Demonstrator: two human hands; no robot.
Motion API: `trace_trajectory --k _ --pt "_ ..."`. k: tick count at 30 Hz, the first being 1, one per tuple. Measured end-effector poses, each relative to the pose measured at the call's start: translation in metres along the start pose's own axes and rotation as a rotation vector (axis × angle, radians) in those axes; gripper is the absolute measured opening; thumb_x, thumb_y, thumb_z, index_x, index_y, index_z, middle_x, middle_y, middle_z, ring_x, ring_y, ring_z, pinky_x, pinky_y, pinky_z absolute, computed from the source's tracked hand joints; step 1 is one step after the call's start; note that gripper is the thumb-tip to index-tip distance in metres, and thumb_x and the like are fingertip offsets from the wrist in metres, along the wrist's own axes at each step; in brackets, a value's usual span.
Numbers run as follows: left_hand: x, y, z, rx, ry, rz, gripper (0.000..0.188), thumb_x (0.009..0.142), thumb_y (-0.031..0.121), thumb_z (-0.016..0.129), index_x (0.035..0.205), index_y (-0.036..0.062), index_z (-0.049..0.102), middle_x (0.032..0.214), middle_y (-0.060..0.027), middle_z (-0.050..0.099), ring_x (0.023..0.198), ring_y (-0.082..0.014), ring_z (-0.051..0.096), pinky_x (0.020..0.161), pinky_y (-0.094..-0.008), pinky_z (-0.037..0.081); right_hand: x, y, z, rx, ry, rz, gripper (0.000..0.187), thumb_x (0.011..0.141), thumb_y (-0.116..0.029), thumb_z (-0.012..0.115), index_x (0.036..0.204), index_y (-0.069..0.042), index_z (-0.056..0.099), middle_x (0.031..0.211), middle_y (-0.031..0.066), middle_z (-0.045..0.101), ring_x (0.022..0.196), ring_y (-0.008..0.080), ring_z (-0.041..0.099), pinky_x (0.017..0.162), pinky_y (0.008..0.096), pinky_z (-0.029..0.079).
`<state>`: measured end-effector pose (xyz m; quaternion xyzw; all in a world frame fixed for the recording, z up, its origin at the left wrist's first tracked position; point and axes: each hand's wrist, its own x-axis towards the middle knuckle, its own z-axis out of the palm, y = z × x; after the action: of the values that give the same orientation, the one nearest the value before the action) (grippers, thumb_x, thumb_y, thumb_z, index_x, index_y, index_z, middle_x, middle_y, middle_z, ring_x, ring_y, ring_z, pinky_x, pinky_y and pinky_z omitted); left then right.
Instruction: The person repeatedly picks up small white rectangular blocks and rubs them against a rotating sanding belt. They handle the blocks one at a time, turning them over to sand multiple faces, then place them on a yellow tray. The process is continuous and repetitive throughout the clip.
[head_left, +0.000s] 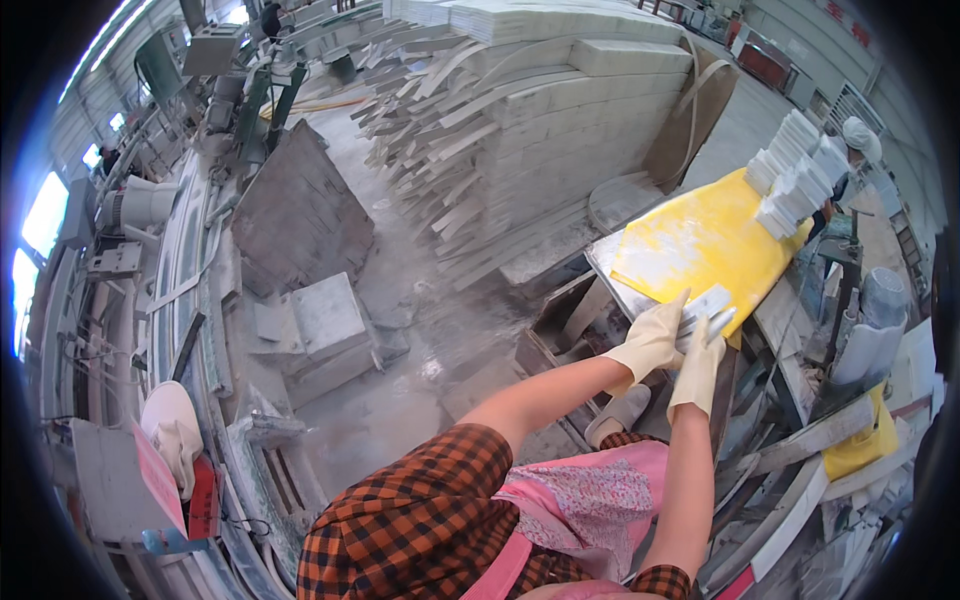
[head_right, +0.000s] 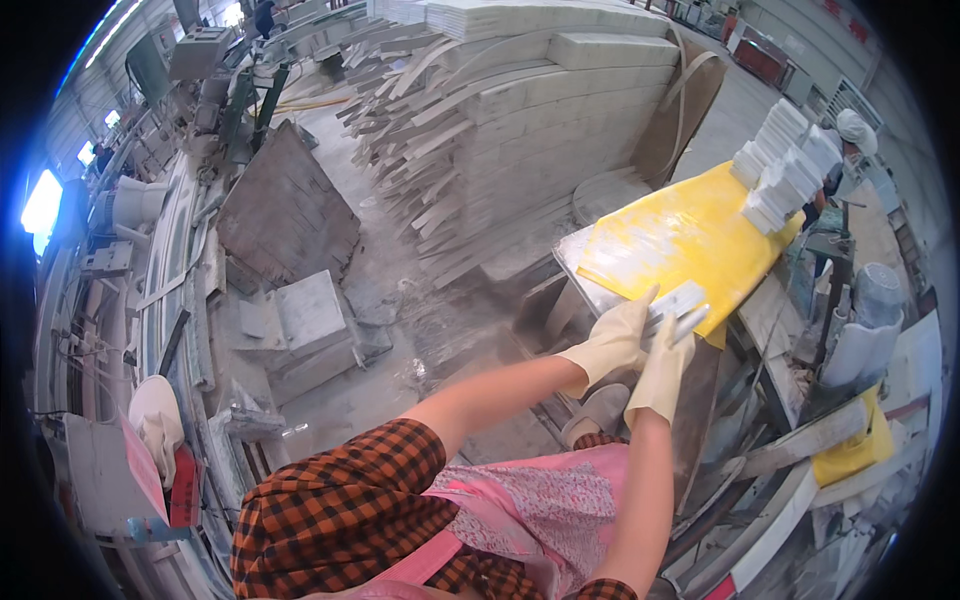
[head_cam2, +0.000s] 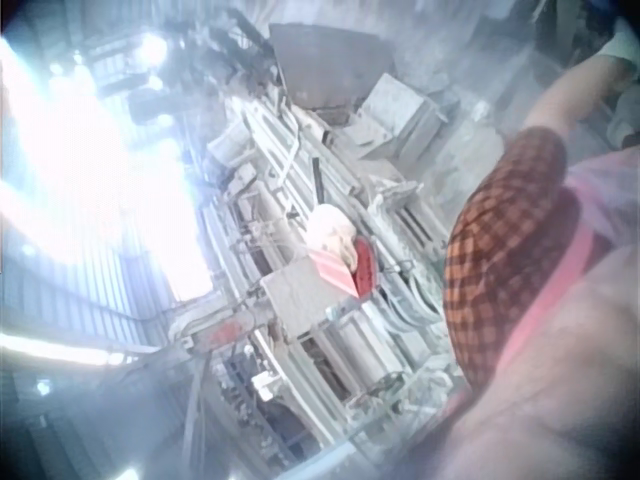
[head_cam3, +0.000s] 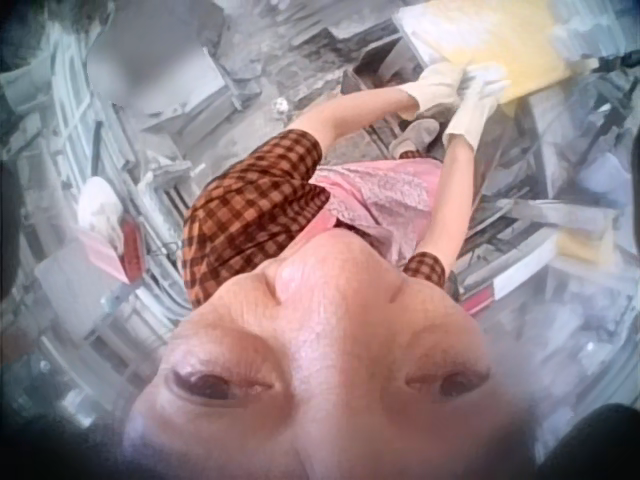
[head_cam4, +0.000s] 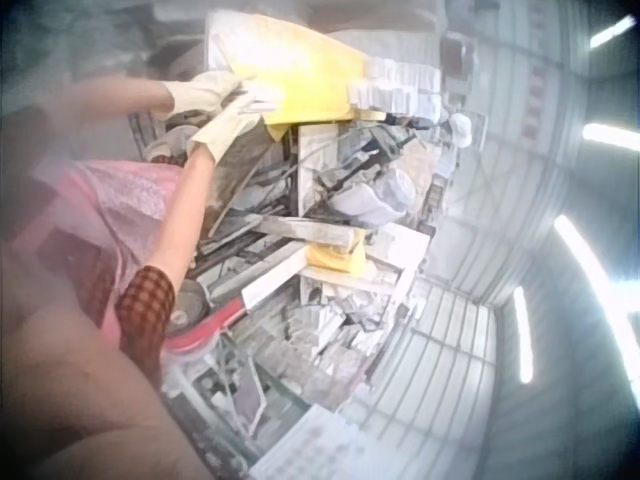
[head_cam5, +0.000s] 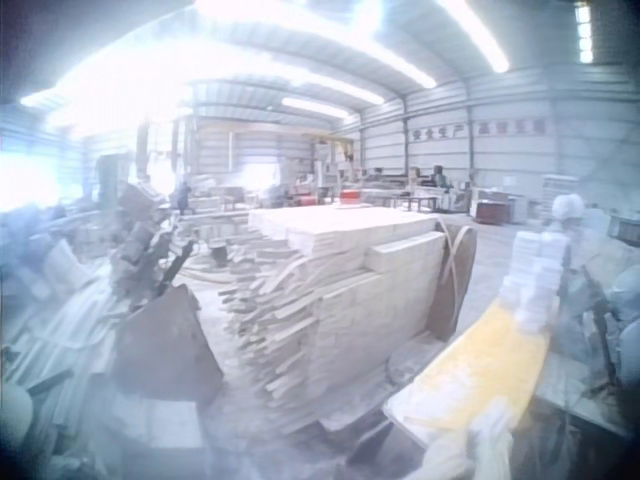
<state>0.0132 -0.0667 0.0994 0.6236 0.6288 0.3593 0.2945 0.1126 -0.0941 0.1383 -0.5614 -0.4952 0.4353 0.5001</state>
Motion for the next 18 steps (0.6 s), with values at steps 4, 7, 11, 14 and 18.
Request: trace_trajectory --k 4,7,11,14,18 --pt "0.001 0.011 0.012 0.026 0.143 -0.153 0.103 0.075 0.030 0.084 0.158 0.0033 0.029 0.125 -0.0257 0.064 0.119 -0.0397 0.062 0.097 -0.0458 0.052 0.037 0.018 -0.002 -0.070 -0.186 -0.045 0.059 0.104 -0.043 0.055 0.142 0.002 0.053 0.133 0.0155 0.064 0.118 0.0243 0.063 0.098 0.0357 0.051" --pt "0.002 0.013 0.025 0.086 0.240 -0.158 0.093 0.079 0.038 0.080 0.152 -0.0014 0.038 0.117 -0.0280 0.067 0.107 -0.0427 0.067 0.092 -0.0490 0.054 0.051 0.040 -0.031 -0.417 -0.137 -0.294 0.057 0.101 -0.039 0.062 0.140 0.002 0.057 0.134 0.0172 0.065 0.123 0.0253 0.061 0.102 0.0372 0.048" --pt "0.006 0.014 0.033 0.035 0.276 -0.187 0.114 0.067 0.044 0.093 0.154 0.0000 0.035 0.120 -0.0204 0.069 0.109 -0.0321 0.068 0.099 -0.0368 0.053 0.033 0.065 -0.120 -0.374 -0.078 -0.472 0.057 0.096 -0.033 0.068 0.142 -0.001 0.056 0.141 0.0219 0.061 0.133 0.0322 0.057 0.111 0.0373 0.043" --pt "0.010 0.009 0.028 -0.012 0.252 -0.149 0.112 0.065 0.044 0.095 0.151 -0.0001 0.039 0.122 -0.0216 0.068 0.110 -0.0333 0.067 0.099 -0.0379 0.053 0.001 0.076 -0.214 -0.377 0.057 -0.294 0.048 0.097 -0.024 0.067 0.137 0.001 0.061 0.138 0.0159 0.064 0.130 0.0249 0.060 0.110 0.0344 0.044" --pt "0.021 -0.010 0.030 0.045 0.288 -0.106 0.100 0.067 0.049 0.093 0.140 -0.0036 0.048 0.129 -0.0272 0.062 0.119 -0.0428 0.060 0.104 -0.0481 0.048 -0.067 0.090 -0.329 -0.285 0.412 -0.075 0.042 0.103 -0.019 0.061 0.140 0.003 0.058 0.140 0.0135 0.063 0.130 0.0206 0.058 0.110 0.0326 0.044"
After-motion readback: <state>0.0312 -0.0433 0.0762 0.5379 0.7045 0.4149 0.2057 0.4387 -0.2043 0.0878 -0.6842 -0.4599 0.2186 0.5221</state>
